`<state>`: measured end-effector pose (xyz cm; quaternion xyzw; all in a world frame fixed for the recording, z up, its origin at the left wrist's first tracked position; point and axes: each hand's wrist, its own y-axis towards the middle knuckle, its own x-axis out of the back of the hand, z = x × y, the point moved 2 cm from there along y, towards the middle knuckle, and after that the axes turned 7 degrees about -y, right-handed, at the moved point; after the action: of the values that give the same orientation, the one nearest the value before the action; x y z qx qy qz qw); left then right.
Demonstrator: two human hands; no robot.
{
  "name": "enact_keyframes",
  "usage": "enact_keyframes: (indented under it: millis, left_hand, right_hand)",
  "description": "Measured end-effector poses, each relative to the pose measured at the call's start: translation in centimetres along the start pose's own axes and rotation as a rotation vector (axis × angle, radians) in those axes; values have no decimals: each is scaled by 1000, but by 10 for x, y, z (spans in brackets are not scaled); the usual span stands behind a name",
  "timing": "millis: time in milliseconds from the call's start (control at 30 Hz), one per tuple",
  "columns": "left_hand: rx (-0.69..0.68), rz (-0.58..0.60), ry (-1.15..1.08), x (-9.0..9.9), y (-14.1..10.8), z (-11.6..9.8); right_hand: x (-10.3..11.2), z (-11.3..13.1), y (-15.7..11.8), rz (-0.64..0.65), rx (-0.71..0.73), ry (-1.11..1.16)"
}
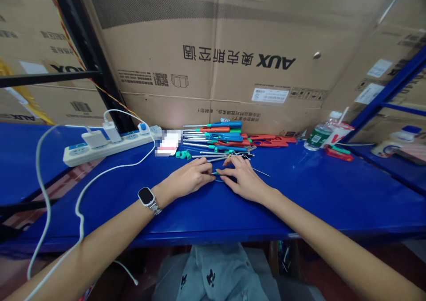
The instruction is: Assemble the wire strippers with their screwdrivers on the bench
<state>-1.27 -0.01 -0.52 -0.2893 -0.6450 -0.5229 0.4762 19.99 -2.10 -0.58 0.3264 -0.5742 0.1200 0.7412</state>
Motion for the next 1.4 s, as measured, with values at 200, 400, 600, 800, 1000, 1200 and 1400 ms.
enact_keyframes:
  millis: [200,400,600,800,1000,1200,1400]
  left_hand:
    - [120,-22,-34,2,-2,0]
    - [196,14,-5,-4,0,-3]
    - [241,22,-91,-3,-5,6]
    - [325,13,-230,8,-11,13]
    - [287,27,-292,8,-12,16]
    - [253,30,-219,9,-12,14]
    - [234,16,-161,7,-10,12]
  right_hand:
    - [-3,-1,-7,25,-11,87]
    - [-4,-1,-8,-21,-44,62]
    - [-7,0,-10,-39,-48,14]
    - [-9,-1,-11,-55,-49,19]
    - [-10,-2,-11,-74,-34,25]
    - [-10,-1,-11,-79,-31,34]
    - [-10,0,-11,-74,-45,66]
